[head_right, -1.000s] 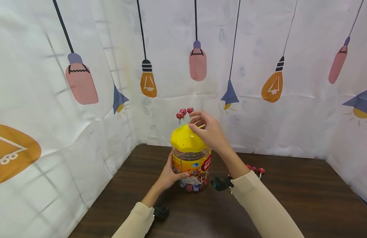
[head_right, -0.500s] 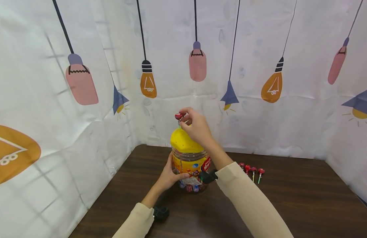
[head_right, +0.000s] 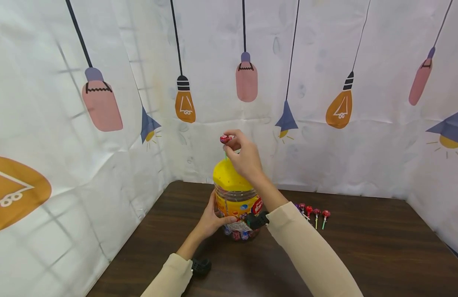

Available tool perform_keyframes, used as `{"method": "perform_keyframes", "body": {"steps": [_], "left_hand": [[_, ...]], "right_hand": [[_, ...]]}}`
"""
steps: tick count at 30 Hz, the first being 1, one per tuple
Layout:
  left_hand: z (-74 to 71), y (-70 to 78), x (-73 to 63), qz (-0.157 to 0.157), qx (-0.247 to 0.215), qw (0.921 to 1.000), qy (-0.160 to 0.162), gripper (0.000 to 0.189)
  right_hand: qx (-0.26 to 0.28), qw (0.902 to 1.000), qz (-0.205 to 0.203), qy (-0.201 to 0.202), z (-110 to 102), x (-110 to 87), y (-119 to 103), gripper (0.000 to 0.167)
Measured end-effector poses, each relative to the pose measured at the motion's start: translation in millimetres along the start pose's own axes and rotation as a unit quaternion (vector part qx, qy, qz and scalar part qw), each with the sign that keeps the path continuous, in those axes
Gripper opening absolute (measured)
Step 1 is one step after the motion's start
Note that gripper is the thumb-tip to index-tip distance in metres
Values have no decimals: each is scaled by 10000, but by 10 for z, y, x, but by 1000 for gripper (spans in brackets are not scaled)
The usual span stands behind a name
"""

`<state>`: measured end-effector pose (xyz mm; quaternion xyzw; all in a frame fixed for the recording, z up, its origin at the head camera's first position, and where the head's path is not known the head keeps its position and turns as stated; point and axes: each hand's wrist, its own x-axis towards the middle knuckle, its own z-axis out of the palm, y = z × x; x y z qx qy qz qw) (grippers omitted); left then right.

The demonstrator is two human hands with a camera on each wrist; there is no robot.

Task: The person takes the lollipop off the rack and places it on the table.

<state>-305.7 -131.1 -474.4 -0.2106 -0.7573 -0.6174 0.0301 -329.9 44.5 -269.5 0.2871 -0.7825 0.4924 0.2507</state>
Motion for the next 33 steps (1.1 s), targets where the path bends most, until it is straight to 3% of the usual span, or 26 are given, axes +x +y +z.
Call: {"method": "perform_keyframes", "body": {"steps": [4,15,33], "left_hand": [[6,9,0,4,-13,10000,1,110],[11,15,1,25,52,10000,31,112],[5,-18,0,107,35,9999,15,113]], "right_hand": [[327,9994,-36,94,-81,-22,-27,37],[874,9961,-7,-132,-303,-217,-28,39],[970,9940,466,-172,-607,-553,185,40]]}}
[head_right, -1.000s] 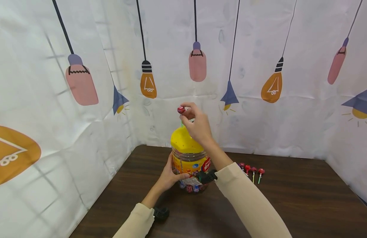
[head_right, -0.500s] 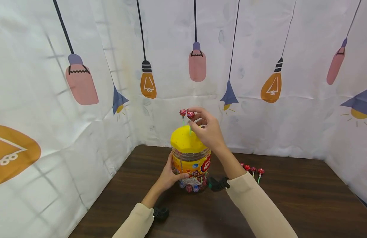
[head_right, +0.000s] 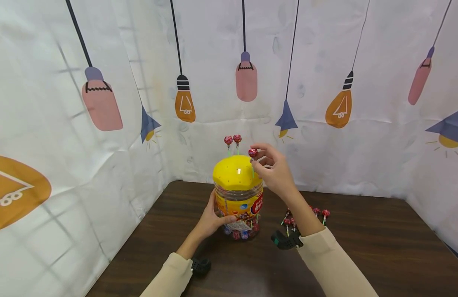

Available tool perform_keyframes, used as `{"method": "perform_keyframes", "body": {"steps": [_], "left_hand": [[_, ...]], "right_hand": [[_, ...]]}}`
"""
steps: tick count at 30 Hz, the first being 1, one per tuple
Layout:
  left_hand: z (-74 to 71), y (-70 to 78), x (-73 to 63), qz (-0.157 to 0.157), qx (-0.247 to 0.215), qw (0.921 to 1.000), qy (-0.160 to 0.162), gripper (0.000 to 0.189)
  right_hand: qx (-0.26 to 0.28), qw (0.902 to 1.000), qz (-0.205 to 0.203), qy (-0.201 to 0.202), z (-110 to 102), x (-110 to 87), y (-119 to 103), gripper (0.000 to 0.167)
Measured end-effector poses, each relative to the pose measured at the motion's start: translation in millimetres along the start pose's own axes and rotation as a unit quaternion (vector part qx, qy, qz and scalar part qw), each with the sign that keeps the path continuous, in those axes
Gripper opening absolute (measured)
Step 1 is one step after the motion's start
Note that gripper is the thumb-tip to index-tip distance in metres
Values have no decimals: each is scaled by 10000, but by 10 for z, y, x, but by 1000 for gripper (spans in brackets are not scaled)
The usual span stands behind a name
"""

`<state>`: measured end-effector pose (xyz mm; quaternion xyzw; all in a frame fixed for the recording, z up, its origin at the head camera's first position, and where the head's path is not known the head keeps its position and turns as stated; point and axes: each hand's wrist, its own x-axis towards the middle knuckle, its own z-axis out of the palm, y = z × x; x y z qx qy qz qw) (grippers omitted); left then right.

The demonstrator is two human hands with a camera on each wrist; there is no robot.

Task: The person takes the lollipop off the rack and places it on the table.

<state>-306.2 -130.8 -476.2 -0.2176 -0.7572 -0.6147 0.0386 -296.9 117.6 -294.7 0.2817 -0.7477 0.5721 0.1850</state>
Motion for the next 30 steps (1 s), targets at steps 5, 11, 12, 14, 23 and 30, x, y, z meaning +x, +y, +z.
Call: {"method": "perform_keyframes", "body": {"steps": [5,11,12,14,23,30], "left_hand": [[-1,-2,1,46,5,10000,15,113],[4,-5,1,66,-22,10000,19,112],[5,-7,2,64,-14,10000,24,112],[9,-9,1,58,3,10000,33,112],[15,4,7,58,-75,10000,1,112],[4,11,19,57,-98,9999,-9,113]], "right_hand": [[-14,9998,211,-44,-100,-117,54,39],[44,9993,369,-64,-230,-267,139,38],[56,9992,383,-57,-251,-295,158,38],[52,9991,429,-33,-294,-349,198,38],[-173,9977,656,58,-504,-621,396,39],[-435,9954,842,135,-680,-867,602,41]]}}
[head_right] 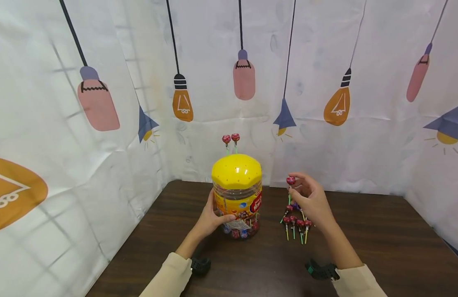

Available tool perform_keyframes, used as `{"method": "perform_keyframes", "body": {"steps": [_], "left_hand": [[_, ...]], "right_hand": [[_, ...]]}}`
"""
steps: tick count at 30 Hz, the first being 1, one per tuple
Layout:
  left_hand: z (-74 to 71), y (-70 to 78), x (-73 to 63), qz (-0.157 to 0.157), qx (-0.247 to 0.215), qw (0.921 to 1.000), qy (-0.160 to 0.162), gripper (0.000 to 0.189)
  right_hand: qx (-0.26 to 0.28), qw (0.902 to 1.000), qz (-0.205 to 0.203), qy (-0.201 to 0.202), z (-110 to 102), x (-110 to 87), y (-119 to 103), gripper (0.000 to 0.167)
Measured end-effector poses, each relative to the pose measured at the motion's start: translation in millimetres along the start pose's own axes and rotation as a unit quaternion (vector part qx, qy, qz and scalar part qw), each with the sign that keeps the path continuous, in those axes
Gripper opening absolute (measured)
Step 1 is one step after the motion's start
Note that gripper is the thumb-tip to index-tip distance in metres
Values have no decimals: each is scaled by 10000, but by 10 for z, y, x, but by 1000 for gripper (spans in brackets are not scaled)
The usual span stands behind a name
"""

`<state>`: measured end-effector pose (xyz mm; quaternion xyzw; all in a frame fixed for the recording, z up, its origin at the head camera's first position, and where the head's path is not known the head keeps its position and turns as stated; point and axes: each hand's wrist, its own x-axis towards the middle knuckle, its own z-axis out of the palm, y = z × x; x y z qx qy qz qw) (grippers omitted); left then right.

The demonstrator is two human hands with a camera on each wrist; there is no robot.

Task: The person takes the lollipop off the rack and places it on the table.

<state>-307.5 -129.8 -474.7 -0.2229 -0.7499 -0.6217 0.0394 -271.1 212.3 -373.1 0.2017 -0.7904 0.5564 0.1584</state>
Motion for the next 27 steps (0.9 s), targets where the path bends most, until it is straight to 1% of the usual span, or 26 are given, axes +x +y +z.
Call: {"method": "perform_keyframes", "body": {"steps": [7,11,19,27], "left_hand": [[3,-1,12,78,1,10000,-25,112],[6,0,19,110,27,9999,-7,112],[-2,-18,9,50,102,9999,41,111],[5,-9,11,21,24,10000,-12,113]], "right_hand": [[-99,9996,240,96,-130,-219,259,42],[-152,9992,348,140,-200,-308,401,42],[-313,9982,483,168,-308,-404,618,42],[-129,9973,725,-70,-371,-470,798,36]]}}
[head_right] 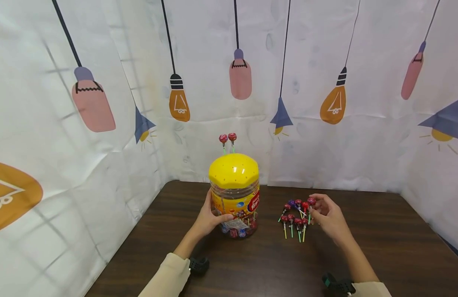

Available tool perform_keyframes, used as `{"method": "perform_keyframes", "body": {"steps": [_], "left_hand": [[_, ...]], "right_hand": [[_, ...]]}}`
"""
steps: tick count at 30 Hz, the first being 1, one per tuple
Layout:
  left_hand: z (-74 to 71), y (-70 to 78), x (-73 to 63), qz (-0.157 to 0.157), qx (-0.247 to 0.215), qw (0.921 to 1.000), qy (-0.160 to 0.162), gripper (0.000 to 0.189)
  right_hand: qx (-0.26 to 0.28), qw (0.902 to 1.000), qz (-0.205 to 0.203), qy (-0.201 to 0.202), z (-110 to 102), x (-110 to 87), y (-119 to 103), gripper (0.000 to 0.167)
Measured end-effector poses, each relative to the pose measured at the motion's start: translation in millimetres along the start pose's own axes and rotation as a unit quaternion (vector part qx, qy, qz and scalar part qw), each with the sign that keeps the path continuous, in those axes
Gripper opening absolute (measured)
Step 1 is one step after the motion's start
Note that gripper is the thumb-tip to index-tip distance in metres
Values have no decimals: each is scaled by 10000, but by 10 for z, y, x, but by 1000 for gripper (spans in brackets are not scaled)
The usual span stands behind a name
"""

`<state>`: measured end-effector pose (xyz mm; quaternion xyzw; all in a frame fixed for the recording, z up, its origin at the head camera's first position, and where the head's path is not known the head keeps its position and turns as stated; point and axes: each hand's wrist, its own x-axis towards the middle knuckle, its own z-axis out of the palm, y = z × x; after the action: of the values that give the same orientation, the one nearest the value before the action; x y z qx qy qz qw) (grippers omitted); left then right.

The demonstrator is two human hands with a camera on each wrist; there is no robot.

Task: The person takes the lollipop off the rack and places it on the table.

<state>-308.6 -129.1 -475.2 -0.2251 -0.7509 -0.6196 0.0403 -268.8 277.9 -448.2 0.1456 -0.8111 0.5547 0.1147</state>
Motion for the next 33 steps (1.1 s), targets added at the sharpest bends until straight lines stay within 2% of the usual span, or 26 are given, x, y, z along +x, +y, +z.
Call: {"method": "perform_keyframes", "body": {"steps": [12,26,33], "left_hand": [[-18,8,-28,-115,60,9999,21,114],[-5,-3,-10,-101,41,9999,51,112],[-2,-14,-1,-53,61,10000,46,111]], "right_hand": [[24,9946,825,-631,-78,-12,243,43],[-208,9838,1261,-1261,-153,-48,410,43],[-252,9805,1258,-1490,-198,-41,452,44]]}}
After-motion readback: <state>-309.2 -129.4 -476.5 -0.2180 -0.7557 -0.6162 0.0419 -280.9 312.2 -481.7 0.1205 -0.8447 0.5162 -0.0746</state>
